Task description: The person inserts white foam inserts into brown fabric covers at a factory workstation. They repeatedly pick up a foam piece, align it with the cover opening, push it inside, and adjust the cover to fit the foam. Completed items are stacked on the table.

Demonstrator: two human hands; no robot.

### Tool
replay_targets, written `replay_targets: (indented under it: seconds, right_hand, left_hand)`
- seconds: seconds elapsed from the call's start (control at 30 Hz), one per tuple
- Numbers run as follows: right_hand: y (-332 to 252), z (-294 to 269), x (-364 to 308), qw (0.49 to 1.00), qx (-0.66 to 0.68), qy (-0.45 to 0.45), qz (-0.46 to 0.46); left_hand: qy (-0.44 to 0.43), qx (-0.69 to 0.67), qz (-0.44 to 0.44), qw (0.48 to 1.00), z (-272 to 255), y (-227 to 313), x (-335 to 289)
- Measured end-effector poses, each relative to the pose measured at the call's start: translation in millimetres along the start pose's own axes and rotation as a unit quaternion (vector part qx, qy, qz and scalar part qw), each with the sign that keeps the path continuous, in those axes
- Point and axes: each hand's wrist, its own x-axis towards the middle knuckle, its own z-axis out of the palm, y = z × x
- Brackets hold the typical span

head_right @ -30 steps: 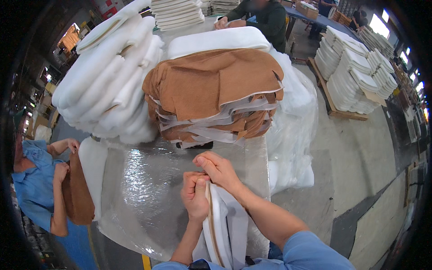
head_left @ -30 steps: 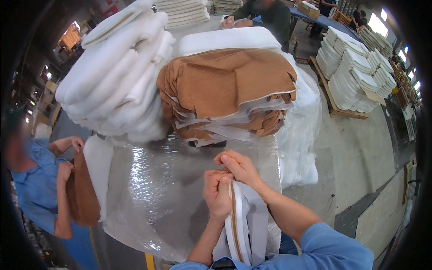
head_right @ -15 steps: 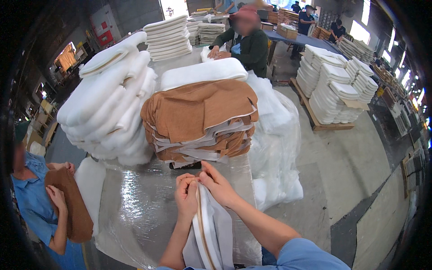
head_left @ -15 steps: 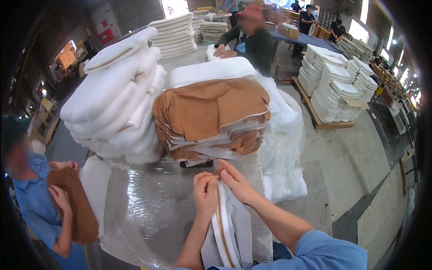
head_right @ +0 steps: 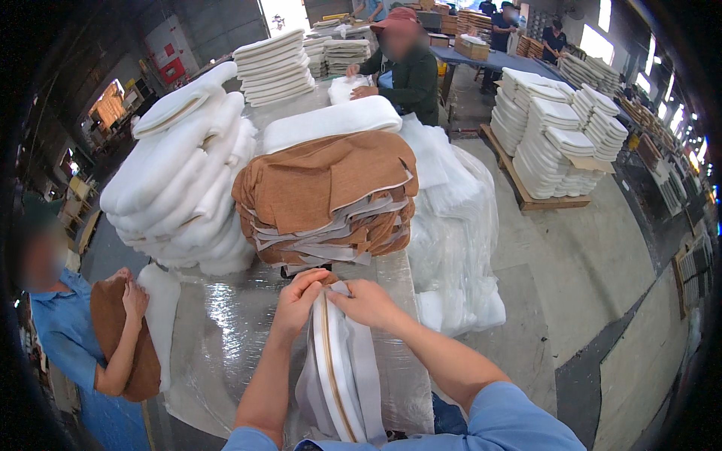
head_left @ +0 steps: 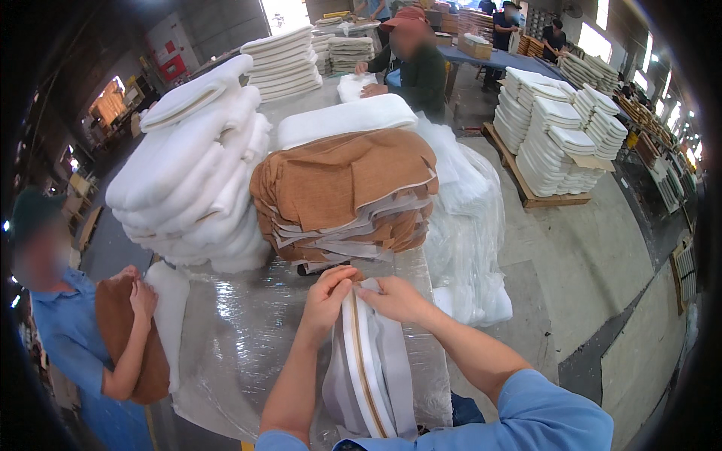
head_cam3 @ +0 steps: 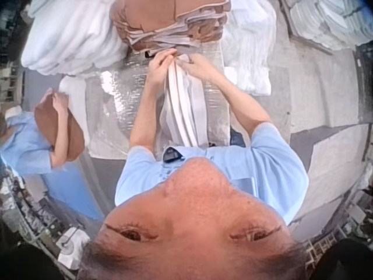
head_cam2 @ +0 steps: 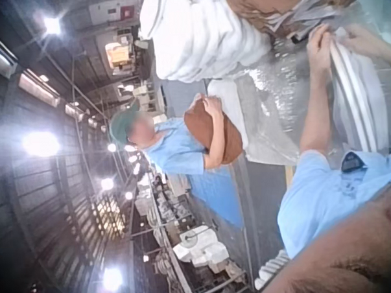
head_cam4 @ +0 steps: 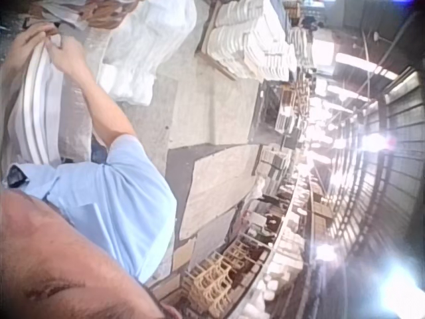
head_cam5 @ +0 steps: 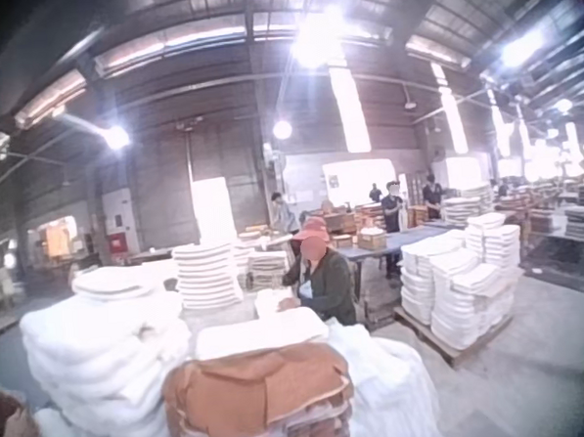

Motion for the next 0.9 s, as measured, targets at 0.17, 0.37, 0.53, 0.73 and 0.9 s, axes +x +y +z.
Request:
replay_targets:
  seconds: [0.17,0.37,0.53,0.73,0.9]
  right_hand:
    - [4,-11,11,0.998,-0.045,-0.04,0.008]
    - [0,-16,9,0.994,-0.068,-0.067,-0.044]
    - [-3,-22,8,0.981,-0.132,-0.062,-0.131]
    - [-2,-13,10,0.961,-0.171,-0.08,-0.2]
    - [-7,-11,0,0.953,-0.19,-0.088,-0.22]
  left_hand:
    - [-0.059,0.04,0.037,0.997,7,16,7]
    - [0.003,0.104,0.039,0.994,10,10,9]
    - [0.101,0.093,0.083,0.987,34,-1,6]
    - [0.154,-0.101,0.059,0.981,44,-27,-4]
    - [0.16,-0.195,0.062,0.966,56,-30,-14]
